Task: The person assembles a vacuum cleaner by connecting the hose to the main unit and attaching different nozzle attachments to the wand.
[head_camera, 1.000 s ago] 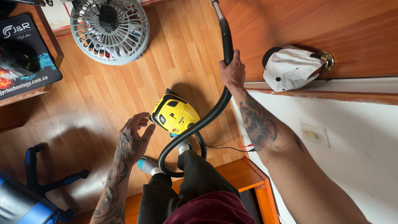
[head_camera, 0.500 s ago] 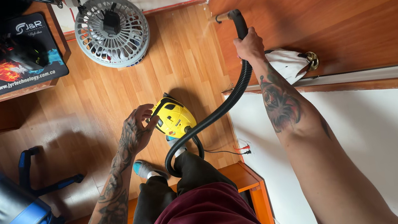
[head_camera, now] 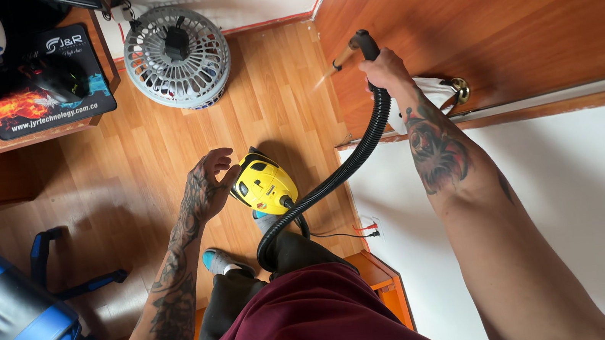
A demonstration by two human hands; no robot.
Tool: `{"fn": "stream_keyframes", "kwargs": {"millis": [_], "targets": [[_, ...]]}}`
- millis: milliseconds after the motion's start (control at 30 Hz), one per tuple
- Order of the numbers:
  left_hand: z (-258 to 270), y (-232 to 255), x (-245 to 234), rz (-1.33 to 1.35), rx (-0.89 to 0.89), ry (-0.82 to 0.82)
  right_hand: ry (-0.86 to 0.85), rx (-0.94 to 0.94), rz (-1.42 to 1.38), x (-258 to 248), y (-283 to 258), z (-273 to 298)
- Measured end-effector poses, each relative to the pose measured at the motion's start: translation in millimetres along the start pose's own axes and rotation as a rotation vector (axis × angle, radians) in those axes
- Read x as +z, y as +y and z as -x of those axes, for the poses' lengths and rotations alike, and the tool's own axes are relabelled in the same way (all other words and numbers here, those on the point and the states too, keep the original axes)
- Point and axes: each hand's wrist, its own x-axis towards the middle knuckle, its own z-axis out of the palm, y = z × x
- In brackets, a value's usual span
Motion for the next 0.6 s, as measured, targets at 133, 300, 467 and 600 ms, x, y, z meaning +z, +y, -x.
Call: {"fn": "stream_keyframes", "kwargs": {"millis": [133,300,467,600], "targets": [[-2.6,2.0,5.3,0.027,0.081,0.036,-0.063,-0.007,-0.197,-11.5,9.1,18.4],[-3.0,3.8,6.9,0.033,0.084,0.010,-0.101,-0.046,-0.304,9.3,15.6,53.1],[1.8,-4.4,-5.1,0.045,0.072,-0.021,-0.148,-0.058,-0.213,37.5,-2.4,82.1],[1.0,-16.2,-19.4,0.069,0.099,-0.027,-0.248,-0.117,-0.335,67.4,-18.6,98.7]]}}
